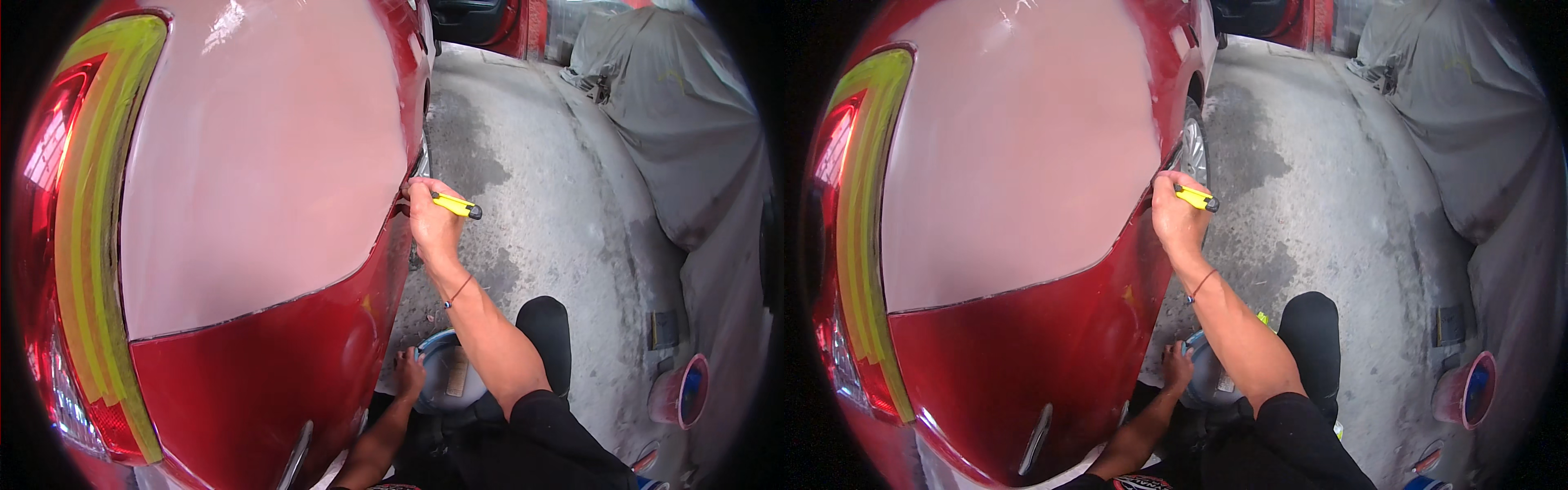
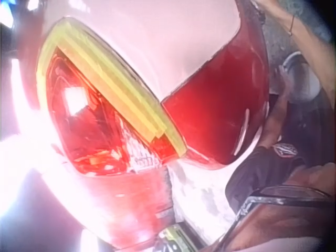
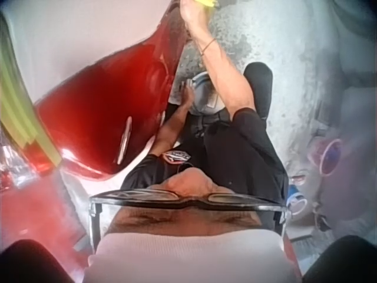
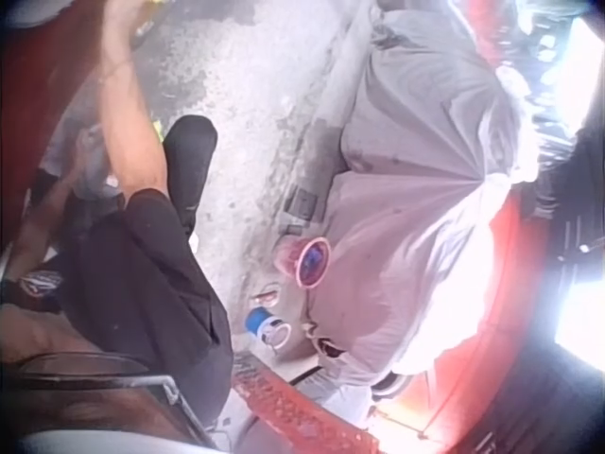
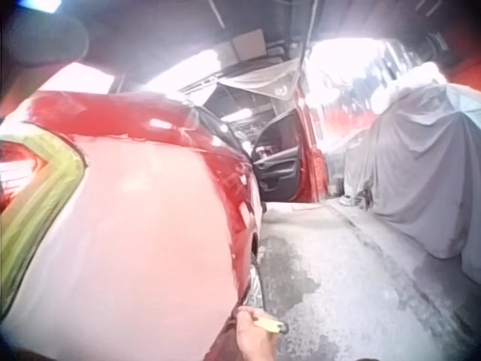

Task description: Trimming excess putty from a car's rear panel and cleaning the area with a wet sponge.

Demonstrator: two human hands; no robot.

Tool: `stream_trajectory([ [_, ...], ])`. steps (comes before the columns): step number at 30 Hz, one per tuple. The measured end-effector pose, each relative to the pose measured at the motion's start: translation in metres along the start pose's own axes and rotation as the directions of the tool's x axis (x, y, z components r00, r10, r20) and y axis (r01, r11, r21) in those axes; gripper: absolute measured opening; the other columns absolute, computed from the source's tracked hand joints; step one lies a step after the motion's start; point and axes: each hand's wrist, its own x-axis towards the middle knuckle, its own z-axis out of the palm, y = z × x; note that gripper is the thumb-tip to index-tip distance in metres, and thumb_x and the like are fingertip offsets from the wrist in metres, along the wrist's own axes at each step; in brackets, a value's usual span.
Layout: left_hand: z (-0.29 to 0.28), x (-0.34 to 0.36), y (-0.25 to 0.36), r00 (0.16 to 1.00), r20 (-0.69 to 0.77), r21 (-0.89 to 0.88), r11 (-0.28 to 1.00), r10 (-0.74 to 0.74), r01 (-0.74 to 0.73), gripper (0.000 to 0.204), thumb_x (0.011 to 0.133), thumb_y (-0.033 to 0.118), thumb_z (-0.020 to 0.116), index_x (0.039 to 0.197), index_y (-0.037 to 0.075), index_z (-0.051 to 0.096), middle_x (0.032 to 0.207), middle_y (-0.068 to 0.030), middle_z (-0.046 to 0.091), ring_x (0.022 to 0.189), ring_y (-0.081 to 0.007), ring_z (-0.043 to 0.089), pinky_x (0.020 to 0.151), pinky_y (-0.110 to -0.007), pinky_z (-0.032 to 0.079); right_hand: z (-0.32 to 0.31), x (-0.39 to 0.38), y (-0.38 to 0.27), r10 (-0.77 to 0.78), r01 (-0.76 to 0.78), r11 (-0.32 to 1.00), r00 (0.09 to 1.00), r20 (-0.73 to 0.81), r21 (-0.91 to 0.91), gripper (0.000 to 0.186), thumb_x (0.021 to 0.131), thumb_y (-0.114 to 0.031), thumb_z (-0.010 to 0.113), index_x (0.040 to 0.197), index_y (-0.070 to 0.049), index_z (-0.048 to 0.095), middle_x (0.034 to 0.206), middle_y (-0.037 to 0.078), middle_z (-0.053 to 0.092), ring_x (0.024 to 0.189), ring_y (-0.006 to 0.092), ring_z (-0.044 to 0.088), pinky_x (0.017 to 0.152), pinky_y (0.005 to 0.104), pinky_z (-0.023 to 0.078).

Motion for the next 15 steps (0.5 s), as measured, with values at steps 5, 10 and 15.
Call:
stream_trajectory([
  [5,0.000,0.000,-0.001,1.000,-0.021,-0.009,1.000,-0.004,0.004,0.033,0.095,0.022,0.071,0.122,0.005,0.061,0.118,-0.0230,0.061,0.111,-0.0438,0.060,0.095,-0.052,0.049,0.003,-0.008,-0.016,0.003,-0.001,0.986,1.000,0.018,-0.164,0.022,0.089,-0.016,0.063,0.093,0.002,0.076,0.065,0.003,0.065,0.061,0.0112,0.060,0.060,0.0306,0.048],
  [10,-0.003,0.000,0.005,1.000,0.004,-0.007,1.000,-0.008,0.008,0.031,0.095,0.022,0.071,0.119,0.005,0.061,0.116,-0.0230,0.061,0.111,-0.0442,0.060,0.094,-0.052,0.049,-0.003,-0.010,-0.015,-0.192,0.198,0.922,0.980,0.050,-0.333,0.022,0.085,-0.015,0.062,0.091,0.000,0.077,0.068,0.012,0.071,0.065,0.0188,0.069,0.066,0.0337,0.053],
  [15,-0.003,0.001,0.003,1.000,-0.014,-0.003,1.000,-0.011,0.011,0.032,0.094,0.021,0.072,0.119,0.005,0.061,0.115,-0.0232,0.061,0.110,-0.0443,0.060,0.093,-0.052,0.049,-0.004,-0.019,-0.013,-0.233,0.235,0.915,0.971,0.045,-0.328,0.022,0.085,-0.016,0.063,0.092,0.000,0.076,0.068,0.014,0.071,0.063,0.0222,0.069,0.066,0.0362,0.054],
])
